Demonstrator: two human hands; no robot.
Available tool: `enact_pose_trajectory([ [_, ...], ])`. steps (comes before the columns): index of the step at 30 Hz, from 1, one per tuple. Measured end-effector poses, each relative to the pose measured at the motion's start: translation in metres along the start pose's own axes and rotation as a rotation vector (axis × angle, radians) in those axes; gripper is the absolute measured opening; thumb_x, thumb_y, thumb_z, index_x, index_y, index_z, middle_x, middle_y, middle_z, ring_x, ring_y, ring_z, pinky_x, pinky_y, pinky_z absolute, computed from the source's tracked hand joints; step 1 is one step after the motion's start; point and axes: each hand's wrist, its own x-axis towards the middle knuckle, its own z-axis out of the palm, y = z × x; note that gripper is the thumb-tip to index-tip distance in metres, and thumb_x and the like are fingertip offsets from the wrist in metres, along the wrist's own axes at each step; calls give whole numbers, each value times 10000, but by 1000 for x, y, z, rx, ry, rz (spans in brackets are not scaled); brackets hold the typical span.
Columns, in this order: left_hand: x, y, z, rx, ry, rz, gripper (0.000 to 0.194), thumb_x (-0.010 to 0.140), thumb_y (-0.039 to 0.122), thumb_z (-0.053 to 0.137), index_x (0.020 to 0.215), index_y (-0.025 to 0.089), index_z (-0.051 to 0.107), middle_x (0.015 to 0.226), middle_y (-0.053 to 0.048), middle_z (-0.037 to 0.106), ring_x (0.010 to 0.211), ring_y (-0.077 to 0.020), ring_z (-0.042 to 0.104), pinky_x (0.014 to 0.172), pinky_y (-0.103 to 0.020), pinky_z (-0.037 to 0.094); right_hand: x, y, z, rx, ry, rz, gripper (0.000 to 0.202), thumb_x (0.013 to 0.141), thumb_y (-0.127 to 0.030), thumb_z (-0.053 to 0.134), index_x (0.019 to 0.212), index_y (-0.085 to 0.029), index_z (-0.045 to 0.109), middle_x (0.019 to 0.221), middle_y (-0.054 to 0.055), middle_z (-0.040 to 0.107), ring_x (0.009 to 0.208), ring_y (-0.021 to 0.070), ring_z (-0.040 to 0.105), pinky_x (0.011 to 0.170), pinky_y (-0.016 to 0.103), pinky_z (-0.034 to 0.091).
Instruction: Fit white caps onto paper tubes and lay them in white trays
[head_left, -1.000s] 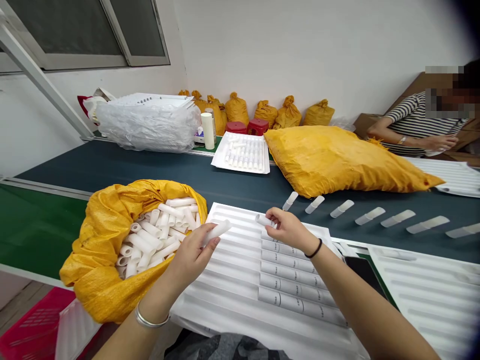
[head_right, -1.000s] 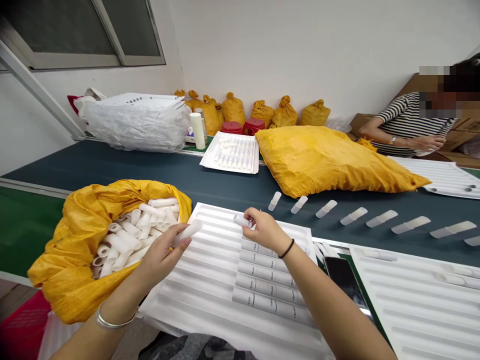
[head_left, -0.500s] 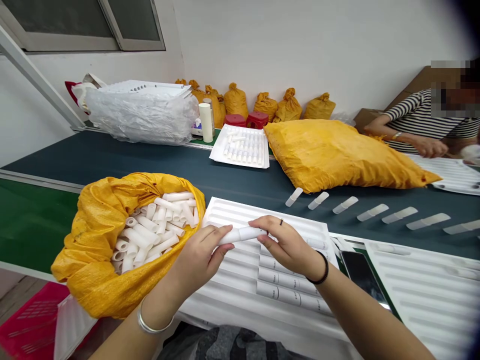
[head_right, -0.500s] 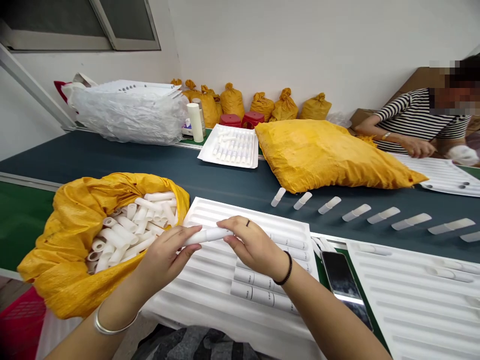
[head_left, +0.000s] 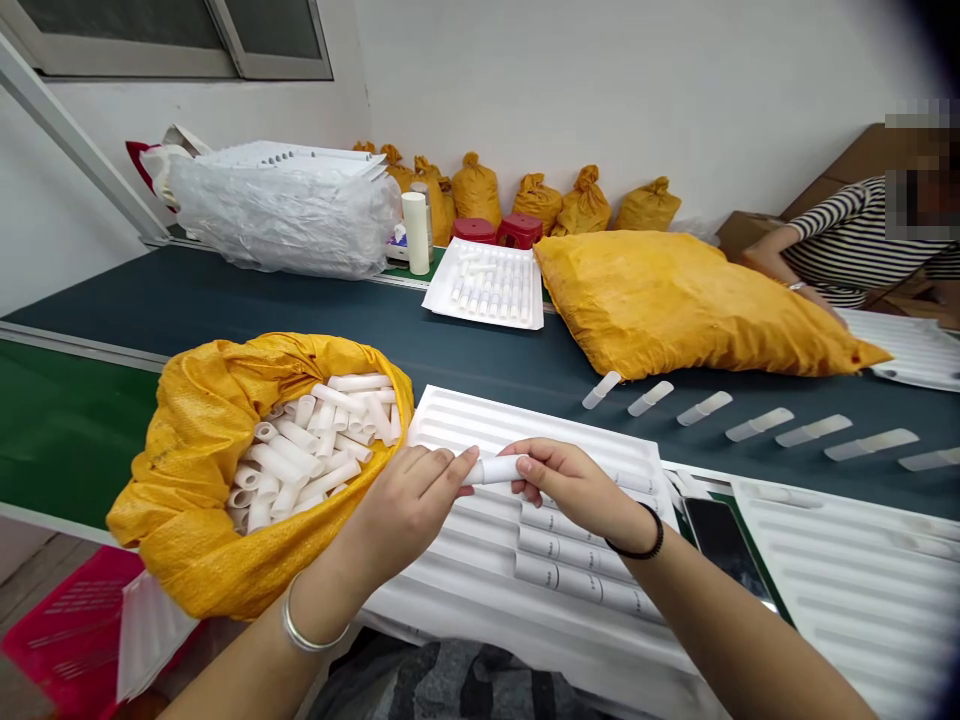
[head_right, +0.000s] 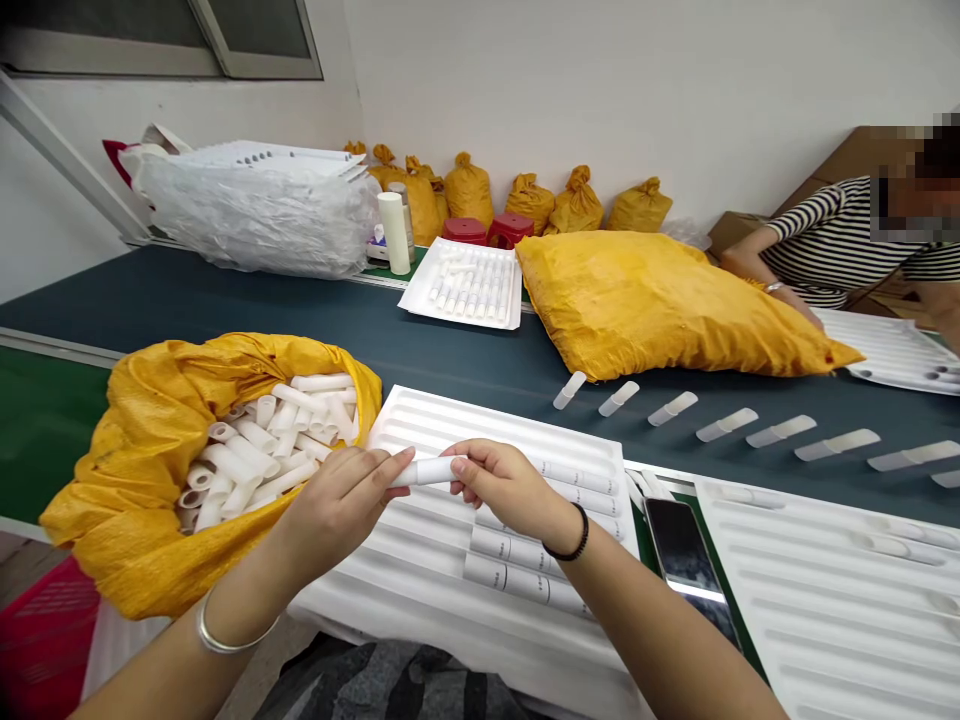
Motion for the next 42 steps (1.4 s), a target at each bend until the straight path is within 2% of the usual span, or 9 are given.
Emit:
enact_pose_trajectory([
  [5, -6, 7, 12, -56, -39, -7, 590, 919, 157, 450, 1449, 149, 189, 821, -65, 621, 741, -189, 566, 684, -346, 494, -7, 2, 11, -96, -21, 19, 357, 898, -450, 489, 1032, -148, 626, 714, 22, 595, 570, 99, 513, 549, 226, 451],
  [9, -16, -4, 12, -63, -173, -46, 651, 871, 246, 556, 1439, 179, 246, 970, -109, 638, 877, -239, 599, 766, -383, 507, 5, 11, 9, -612, -149, -84, 230, 805, -353, 636, 972, -202, 683, 865, 42, 641, 724, 145, 580, 686, 258, 476],
  [13, -46, -55, -15, 243, -204, -460, 366, 848, 255, 525, 1192, 138, 569, 1223, -212, 530, 1112, -379, 514, 906, -521, 435, 47, 22, -34, -1049, 267, 2, 280, 798, -284, 627, 1060, -184, 639, 988, 67, 645, 883, 186, 597, 800, 268, 452],
  [15, -69, -87, -33, 413, -349, -608, 286, 836, 175, 452, 1040, 144, 649, 1206, -214, 528, 1067, -407, 519, 847, -546, 442, 68, 27, -68, -1093, 447, 125, 310, 882, -277, 493, 1143, -136, 585, 1004, 102, 646, 917, 208, 600, 800, 291, 450],
  [22, -114, -140, -53, 365, -610, -685, 349, 729, 34, 413, 985, 139, 625, 1044, -157, 579, 958, -276, 581, 824, -389, 466, 88, 34, -137, -1159, 469, 480, 269, 856, -343, 596, 967, -100, 634, 929, 86, 669, 813, 175, 633, 736, 324, 492],
  [27, -96, -124, -50, 161, -397, -624, 212, 840, 239, 468, 1006, 185, 589, 1069, -96, 616, 1003, -267, 559, 915, -426, 430, 60, 26, -115, -1222, 350, 407, 236, 861, -259, 529, 836, -101, 703, 899, 162, 684, 858, 248, 642, 721, 314, 457],
  [33, -45, -71, -36, -244, -105, -574, 264, 892, 310, 436, 1123, 217, 524, 1154, -88, 605, 1099, -239, 548, 941, -390, 436, 31, 45, -63, -1232, 111, 158, 93, 738, -177, 612, 673, -156, 675, 863, 105, 673, 812, 229, 621, 714, 283, 440],
  [39, -16, -35, -13, -431, -31, -431, 244, 893, 241, 488, 1136, 216, 485, 1114, -65, 591, 1050, -193, 553, 919, -333, 448, 17, 36, -49, -1183, 222, 8, 166, 757, -174, 567, 915, -130, 595, 914, 109, 633, 824, 211, 592, 731, 289, 452],
  [42, -9, -25, -3, -431, -42, -349, 245, 891, 226, 507, 1134, 214, 477, 1084, -65, 583, 1046, -187, 545, 928, -329, 440, 8, 24, -31, -846, 198, -148, 191, 860, -256, 499, 1029, -172, 523, 939, 59, 621, 751, 144, 591, 666, 244, 479],
])
